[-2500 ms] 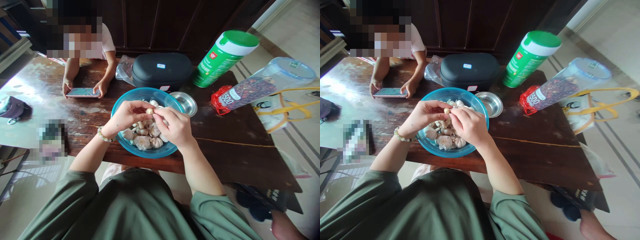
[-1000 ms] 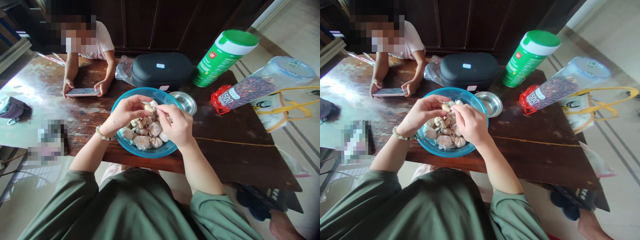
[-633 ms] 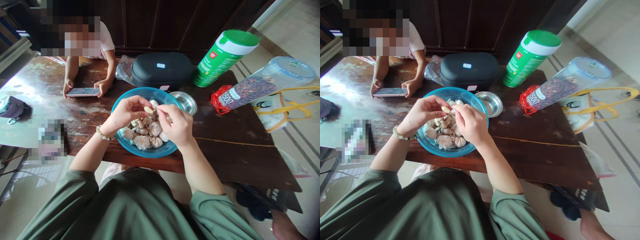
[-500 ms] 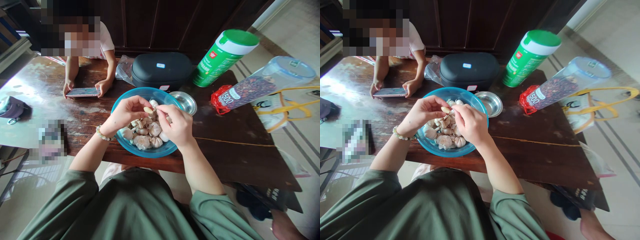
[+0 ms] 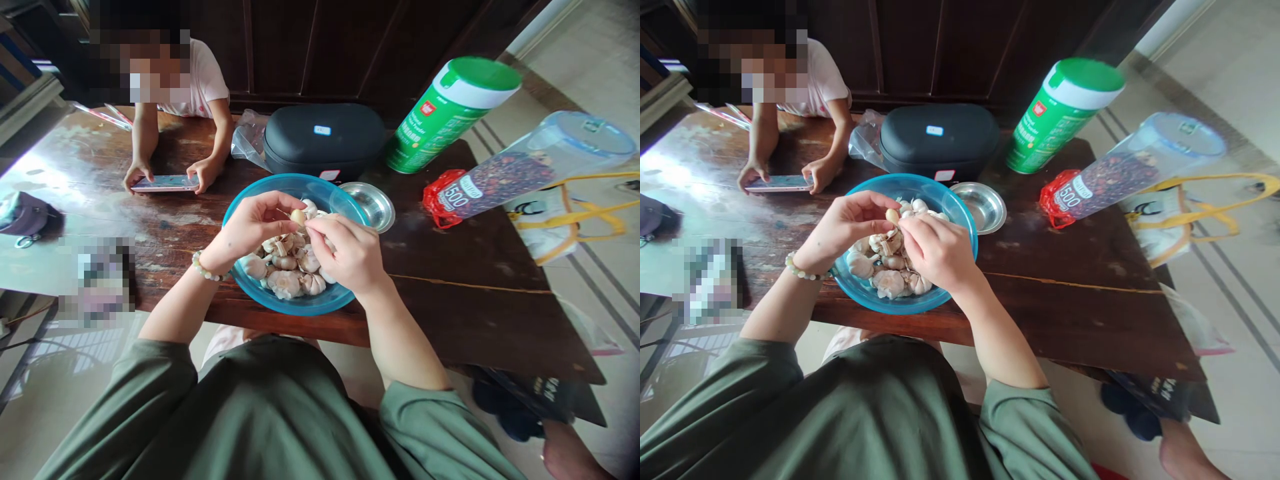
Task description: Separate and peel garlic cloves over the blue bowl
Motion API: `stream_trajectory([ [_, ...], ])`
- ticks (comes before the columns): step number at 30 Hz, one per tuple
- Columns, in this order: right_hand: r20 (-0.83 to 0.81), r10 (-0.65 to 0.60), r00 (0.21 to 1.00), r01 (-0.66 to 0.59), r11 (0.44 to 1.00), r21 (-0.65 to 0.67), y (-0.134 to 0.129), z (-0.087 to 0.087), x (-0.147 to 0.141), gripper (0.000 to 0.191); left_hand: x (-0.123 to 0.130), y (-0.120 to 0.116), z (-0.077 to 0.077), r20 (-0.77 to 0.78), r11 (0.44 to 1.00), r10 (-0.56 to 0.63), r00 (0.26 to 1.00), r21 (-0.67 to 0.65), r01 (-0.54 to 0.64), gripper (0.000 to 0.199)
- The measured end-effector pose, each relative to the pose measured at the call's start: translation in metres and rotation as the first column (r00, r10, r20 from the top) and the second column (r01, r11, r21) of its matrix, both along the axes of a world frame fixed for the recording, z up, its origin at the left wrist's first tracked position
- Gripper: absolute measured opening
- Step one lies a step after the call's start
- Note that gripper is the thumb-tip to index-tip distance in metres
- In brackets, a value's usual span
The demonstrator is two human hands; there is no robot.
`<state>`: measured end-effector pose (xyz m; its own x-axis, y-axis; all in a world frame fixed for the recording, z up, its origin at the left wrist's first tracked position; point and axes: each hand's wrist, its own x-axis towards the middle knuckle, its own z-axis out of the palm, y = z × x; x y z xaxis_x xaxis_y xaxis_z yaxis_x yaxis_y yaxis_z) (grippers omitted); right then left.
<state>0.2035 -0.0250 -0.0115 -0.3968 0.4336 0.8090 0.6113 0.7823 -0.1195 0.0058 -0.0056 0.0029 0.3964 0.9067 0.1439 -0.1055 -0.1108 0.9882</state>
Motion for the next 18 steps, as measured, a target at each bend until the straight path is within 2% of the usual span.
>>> stream_trajectory([
  [9, 0.102, -0.047, 0.994, 0.044, 0.999, 0.024, -0.0009, 0.0019, -0.0014, 0.013, 0.0009, -0.0027, 0.0041, 0.031, 0.998, 0.013, 0.999, -0.055, -0.011, 0.035],
  [18, -0.037, -0.059, 0.998, 0.060, 0.998, 0.027, 0.0005, -0.0006, 0.0005, 0.016, 0.0006, -0.0010, 0.0020, 0.016, 1.000, -0.013, 1.000, -0.007, 0.013, 0.033],
])
